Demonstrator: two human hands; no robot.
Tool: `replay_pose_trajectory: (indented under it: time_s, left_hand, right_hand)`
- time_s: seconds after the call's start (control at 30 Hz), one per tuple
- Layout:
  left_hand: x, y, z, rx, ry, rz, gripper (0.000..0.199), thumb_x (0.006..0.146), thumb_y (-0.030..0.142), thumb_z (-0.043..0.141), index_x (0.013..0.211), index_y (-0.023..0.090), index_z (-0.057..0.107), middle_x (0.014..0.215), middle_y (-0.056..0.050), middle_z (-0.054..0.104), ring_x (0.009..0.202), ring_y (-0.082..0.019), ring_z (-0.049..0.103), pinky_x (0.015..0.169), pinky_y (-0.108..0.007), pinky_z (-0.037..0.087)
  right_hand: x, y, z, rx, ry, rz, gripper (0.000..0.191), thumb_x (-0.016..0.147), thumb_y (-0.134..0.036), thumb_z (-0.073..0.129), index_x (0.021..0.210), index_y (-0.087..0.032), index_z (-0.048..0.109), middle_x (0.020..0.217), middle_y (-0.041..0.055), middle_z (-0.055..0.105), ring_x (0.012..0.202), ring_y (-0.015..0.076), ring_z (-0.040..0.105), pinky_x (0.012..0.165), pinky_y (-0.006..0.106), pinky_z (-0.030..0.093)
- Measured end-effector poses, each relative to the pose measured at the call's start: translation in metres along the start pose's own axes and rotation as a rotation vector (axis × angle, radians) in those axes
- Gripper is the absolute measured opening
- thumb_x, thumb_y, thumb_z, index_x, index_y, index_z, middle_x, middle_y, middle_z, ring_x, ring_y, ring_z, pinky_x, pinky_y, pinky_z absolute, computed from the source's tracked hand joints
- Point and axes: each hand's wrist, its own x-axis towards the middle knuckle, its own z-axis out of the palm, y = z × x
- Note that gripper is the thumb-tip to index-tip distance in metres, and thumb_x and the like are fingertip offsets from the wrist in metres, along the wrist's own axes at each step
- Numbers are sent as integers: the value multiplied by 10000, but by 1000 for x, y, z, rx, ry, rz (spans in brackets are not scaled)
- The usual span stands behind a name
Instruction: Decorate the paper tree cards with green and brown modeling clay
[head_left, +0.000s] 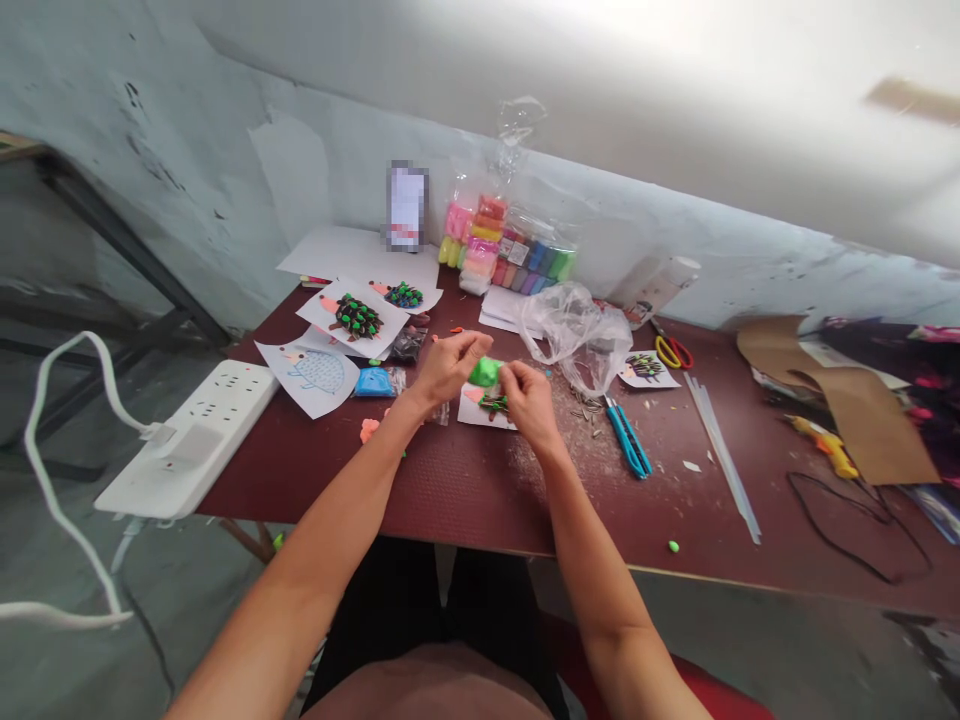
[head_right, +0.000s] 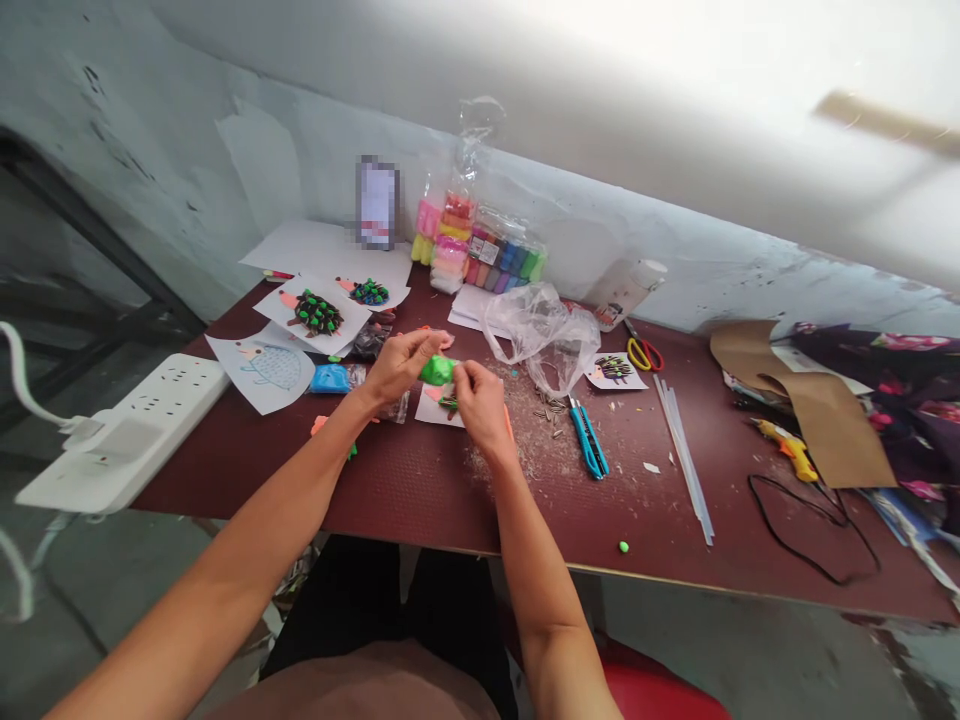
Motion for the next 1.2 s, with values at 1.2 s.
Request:
replay_pose_trajectory:
  time_s: [1.2]
  left_hand:
    - [10,-32,-15,410,-72,-109,291,789,93,654,1050,130,775,939,-83,772,822,-210,686,813,-304,531]
  right_hand:
    - [13,13,-11,-497,221,-159,245,946,-338,476,850,-194,650,793,72,715,716,199,622,687,289,390]
